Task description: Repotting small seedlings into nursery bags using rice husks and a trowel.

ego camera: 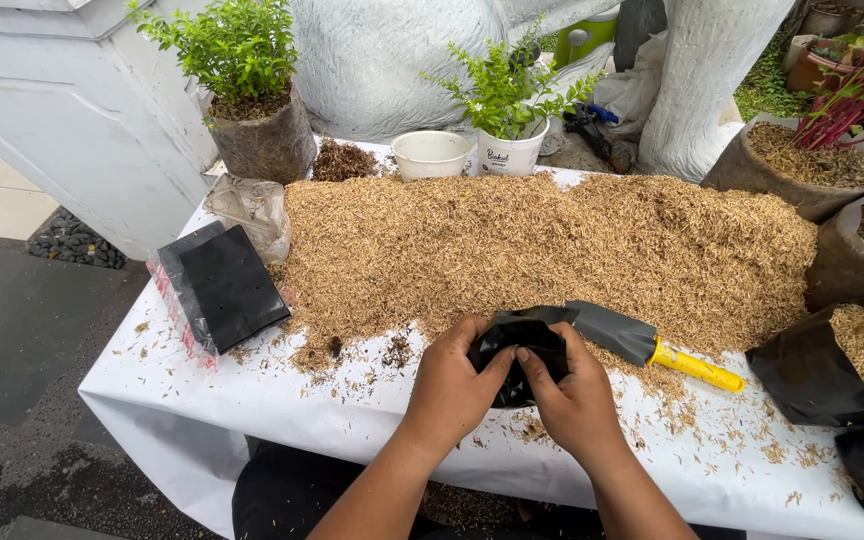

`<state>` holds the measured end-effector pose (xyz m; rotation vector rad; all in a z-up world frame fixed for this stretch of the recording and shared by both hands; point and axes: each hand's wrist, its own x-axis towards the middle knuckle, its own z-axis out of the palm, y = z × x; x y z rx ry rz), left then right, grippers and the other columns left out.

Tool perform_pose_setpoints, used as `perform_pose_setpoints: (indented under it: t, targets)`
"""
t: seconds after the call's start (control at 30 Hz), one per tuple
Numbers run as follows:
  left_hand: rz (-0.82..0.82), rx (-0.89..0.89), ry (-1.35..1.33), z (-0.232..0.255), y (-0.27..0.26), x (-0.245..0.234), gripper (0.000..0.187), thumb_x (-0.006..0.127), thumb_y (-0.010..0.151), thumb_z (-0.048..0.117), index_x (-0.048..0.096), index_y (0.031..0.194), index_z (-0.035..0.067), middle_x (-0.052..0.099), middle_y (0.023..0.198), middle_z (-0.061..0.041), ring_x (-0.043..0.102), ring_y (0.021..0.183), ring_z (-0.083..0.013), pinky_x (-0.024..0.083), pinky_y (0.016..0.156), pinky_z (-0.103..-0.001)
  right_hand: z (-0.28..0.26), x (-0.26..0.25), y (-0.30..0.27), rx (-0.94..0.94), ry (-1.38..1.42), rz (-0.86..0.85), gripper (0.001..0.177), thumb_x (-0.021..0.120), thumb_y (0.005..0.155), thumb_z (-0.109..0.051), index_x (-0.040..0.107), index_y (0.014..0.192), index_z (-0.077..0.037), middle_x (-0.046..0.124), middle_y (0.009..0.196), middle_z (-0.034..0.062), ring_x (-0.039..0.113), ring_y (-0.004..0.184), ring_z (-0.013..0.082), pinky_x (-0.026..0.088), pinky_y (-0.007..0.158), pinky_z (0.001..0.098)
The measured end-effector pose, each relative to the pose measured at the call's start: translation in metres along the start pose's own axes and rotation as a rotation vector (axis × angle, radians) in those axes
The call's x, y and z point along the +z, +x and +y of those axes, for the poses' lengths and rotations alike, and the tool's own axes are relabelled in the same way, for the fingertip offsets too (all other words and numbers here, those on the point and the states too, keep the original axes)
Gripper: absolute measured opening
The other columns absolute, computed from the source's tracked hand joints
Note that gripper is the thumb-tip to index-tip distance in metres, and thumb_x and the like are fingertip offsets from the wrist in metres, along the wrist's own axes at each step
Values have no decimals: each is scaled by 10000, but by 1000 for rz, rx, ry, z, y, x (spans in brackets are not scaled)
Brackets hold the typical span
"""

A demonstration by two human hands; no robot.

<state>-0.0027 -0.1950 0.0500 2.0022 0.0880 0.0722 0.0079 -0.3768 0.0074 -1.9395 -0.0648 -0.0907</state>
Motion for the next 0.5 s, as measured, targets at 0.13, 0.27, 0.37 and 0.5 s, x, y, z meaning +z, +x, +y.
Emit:
perform_pose_setpoints:
  t: [0.13,0.27,0.37,0.5]
  targets:
    - [18,55,-3,-3,2,3,243,765,1011,289,871,1220,227,876,1014,6,815,964,-185,613,848,-337,0,2,2,-20,26,-16,186,821,1041,-254,675,1131,-183,757,930,-28,666,821,124,550,750,330]
    - [22,36,-25,-5,5,0,258,717,1051,300,856,1235,182,887,1070,-28,836,990,-203,651,863,-349,2,-7,8,-16,-41,59,123,791,1075,-230,679,1091,-181,749,886,-33,632,779,117,518,716,319]
    - [92,17,-56,-20,14,-2,93,763,1001,227,772,1024,137,817,910,-90,799,883,-251,619,760,-371,20,-14,19,-46,11,207,86,756,1077,-104,683,1110,-135,734,824,40,649,764,168,544,719,357]
    - [214,58,23,-28,16,0,223,803,909,90,655,743,113,714,673,-185,740,677,-375,543,591,-422,41,-16,27,-107,119,340,178,671,1050,74,647,1119,-89,626,732,52,599,712,180,521,702,344]
